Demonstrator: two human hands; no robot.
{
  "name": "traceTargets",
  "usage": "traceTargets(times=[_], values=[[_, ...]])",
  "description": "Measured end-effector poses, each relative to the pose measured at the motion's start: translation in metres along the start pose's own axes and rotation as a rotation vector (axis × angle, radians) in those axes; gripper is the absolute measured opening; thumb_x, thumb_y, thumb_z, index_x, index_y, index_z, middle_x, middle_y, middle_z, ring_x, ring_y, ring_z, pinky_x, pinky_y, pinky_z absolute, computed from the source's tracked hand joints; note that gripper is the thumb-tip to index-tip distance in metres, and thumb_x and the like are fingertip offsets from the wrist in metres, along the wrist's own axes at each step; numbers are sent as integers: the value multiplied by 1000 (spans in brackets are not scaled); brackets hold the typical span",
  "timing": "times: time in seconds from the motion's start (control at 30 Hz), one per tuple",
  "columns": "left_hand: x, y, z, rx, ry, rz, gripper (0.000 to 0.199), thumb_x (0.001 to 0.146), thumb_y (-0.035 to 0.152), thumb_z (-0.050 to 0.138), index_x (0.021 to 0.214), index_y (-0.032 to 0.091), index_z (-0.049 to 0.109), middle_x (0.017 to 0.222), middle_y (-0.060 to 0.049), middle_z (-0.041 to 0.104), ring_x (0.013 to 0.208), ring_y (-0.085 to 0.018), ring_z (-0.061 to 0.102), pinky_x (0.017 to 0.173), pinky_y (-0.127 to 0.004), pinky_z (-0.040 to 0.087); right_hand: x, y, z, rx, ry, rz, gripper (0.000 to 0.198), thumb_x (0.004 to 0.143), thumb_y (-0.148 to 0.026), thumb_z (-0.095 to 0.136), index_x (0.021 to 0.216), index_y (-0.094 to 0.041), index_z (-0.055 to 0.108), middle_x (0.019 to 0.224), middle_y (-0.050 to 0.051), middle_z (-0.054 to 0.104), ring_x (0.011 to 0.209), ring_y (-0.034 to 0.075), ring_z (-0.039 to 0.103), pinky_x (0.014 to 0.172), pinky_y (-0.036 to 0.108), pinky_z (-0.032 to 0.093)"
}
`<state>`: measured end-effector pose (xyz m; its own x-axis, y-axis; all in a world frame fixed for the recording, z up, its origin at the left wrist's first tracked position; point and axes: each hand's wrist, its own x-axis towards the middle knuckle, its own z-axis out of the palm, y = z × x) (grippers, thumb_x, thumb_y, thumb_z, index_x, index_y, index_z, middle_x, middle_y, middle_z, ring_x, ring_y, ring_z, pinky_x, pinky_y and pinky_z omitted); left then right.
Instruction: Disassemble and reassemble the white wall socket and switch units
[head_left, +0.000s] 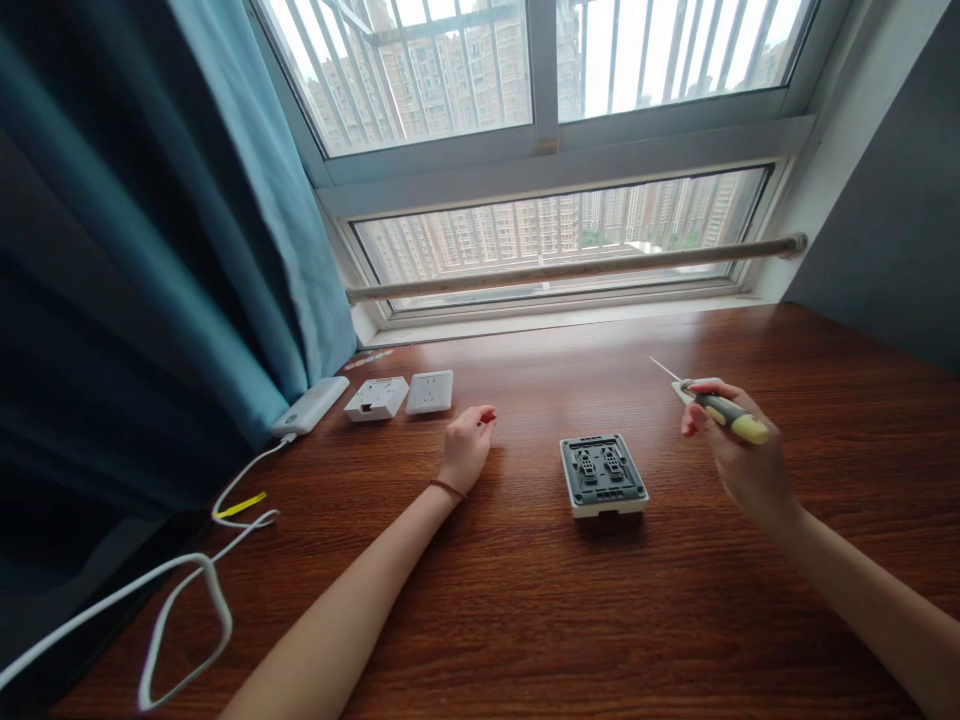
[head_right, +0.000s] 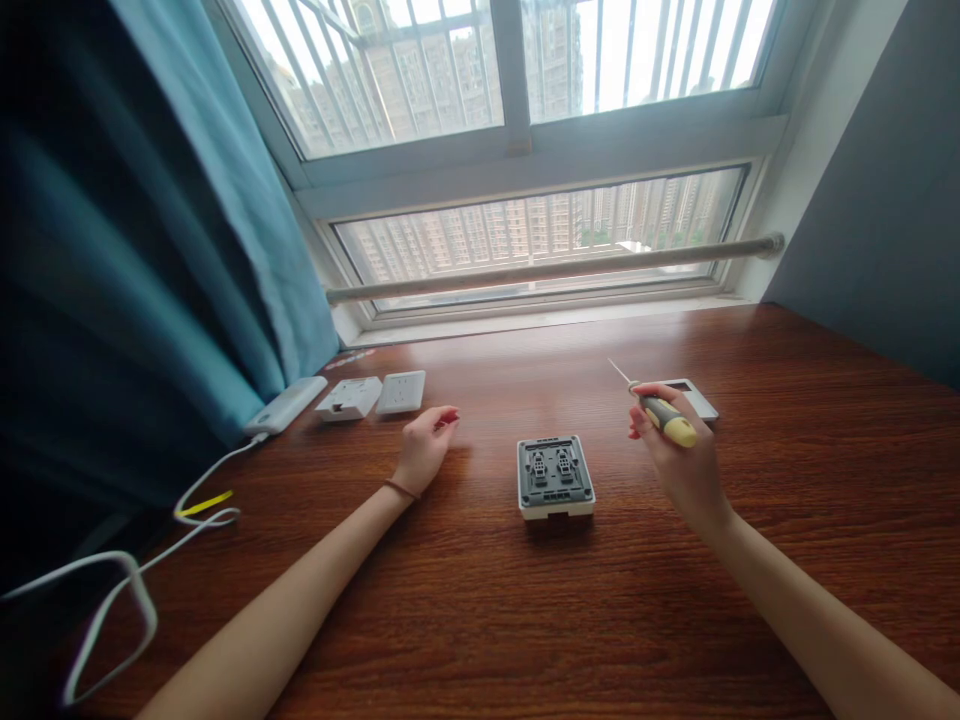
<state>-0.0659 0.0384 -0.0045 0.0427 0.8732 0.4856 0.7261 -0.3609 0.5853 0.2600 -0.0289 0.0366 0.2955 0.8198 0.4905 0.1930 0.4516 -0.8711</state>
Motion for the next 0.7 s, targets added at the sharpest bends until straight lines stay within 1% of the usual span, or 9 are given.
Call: traceTargets(times=[0.07, 0.17, 0.23, 0.3, 0.4, 0.47, 0.53, 0.6, 0.7], values=[[-10, 21, 11, -105, -25, 11, 16, 78, 21, 54, 92, 17, 61, 87, -5, 66, 79, -16, 62, 77, -28, 48, 1, 0, 0, 86, -8, 3, 22, 75, -34, 63, 94, -22, 60, 60, -2, 51, 51, 13, 49, 50, 28, 42], [-21, 50, 24, -288, -69, 0, 17, 77, 25, 58, 92, 18, 61, 84, -3, 67, 77, -14, 63, 74, -26, 50, 13, -9, 3, 158, 8, 25, 17, 72, -36, 65, 75, -19, 65, 55, -1, 53, 44, 10, 43, 41, 25, 32], [-23, 67, 31, -551, -127, -114, 18, 71, 26, 65, 86, 17, 63, 82, -4, 67, 77, -15, 62, 73, -26, 50, 27, -23, 10, 162, 14, 46, 21, 72, -38, 66, 63, -19, 64, 55, 1, 55, 44, 9, 43, 39, 25, 30], [-21, 78, 38, -727, -202, -223, 15, 66, 26, 70, 76, 16, 65, 78, -4, 67, 74, -15, 62, 71, -26, 49, 42, -40, 21, 177, -22, 45, 24, 71, -38, 66, 57, -18, 62, 57, 1, 57, 43, 8, 43, 39, 25, 30], [-18, 84, 44, -855, -230, -312, 14, 62, 26, 73, 70, 16, 67, 73, -3, 66, 70, -15, 60, 70, -26, 48, 56, -58, 38, 262, -21, 4, 28, 72, -40, 65, 56, -18, 59, 53, 0, 55, 40, 7, 40, 37, 24, 29], [-18, 84, 45, -897, -222, -325, 14, 62, 27, 73, 69, 16, 67, 73, -2, 66, 72, -15, 60, 71, -26, 48, 56, -59, 47, 282, -18, -14, 29, 73, -41, 64, 56, -18, 58, 52, -1, 54, 39, 6, 39, 37, 24, 28], [-20, 81, 45, -916, -244, -322, 14, 63, 27, 73, 69, 16, 68, 74, -2, 67, 74, -15, 60, 72, -26, 47, 50, -52, 51, 251, -72, -22, 28, 74, -40, 63, 59, -18, 58, 52, -2, 54, 41, 7, 40, 39, 24, 30], [-22, 79, 43, -918, -261, -326, 15, 63, 27, 73, 72, 16, 68, 76, -3, 66, 75, -15, 60, 73, -25, 46, 43, -42, 52, 201, -172, -10, 26, 75, -40, 63, 63, -17, 59, 54, -1, 54, 45, 7, 44, 42, 24, 33], [-23, 78, 41, -905, -244, -325, 28, 62, 25, 74, 88, 17, 66, 75, -2, 65, 74, -13, 59, 73, -25, 45, 36, -28, 52, 163, -256, 24, 24, 76, -38, 62, 67, -16, 60, 58, 0, 56, 48, 8, 47, 44, 24, 36]])
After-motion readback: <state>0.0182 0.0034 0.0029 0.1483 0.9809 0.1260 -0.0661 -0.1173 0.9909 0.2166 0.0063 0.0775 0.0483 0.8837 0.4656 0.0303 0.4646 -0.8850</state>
